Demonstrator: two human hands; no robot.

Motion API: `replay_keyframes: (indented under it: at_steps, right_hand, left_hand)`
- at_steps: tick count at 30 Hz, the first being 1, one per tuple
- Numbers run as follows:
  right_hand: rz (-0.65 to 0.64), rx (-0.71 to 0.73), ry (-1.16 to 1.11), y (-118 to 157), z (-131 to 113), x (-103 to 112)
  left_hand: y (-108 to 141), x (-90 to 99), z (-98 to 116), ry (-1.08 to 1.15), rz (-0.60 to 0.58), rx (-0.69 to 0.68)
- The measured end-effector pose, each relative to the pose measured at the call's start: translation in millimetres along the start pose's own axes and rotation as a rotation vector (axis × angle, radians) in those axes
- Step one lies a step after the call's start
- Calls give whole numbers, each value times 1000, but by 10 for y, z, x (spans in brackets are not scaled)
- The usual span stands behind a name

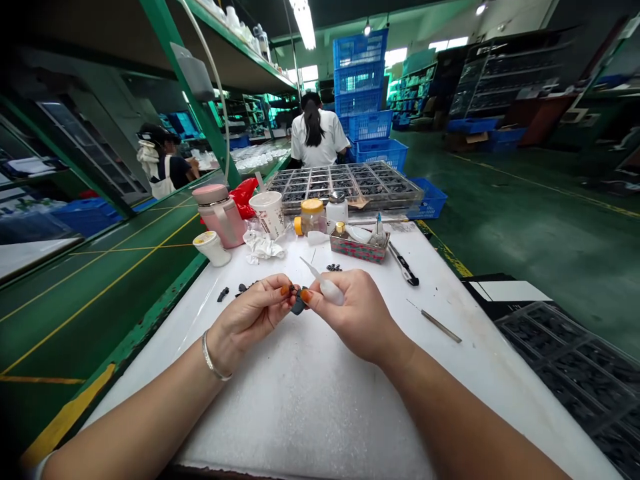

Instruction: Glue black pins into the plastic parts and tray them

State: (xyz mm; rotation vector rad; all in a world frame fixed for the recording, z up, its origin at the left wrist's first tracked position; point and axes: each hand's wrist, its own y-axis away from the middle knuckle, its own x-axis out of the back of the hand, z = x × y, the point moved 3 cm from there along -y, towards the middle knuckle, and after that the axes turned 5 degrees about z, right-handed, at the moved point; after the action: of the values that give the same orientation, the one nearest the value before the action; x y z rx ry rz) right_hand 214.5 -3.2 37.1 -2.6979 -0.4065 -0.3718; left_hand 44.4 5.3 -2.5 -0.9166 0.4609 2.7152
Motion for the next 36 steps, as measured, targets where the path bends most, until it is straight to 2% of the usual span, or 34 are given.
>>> replay_keyframes:
  at_steps: [6,12,20,36]
  right_hand:
    - [-7,-41,38,-19,32,-20]
    - [-17,-27,71,2,19,-51]
    - [1,32,242,15,-29,-70]
    - [-9,57,274,34,-34,-80]
  left_hand:
    - [16,52,-25,17,1,27]
    - [35,47,-7,-9,-17,-15]
    - [22,44,0,-257,-8,-48]
    - [38,45,29,-408,-17,-84]
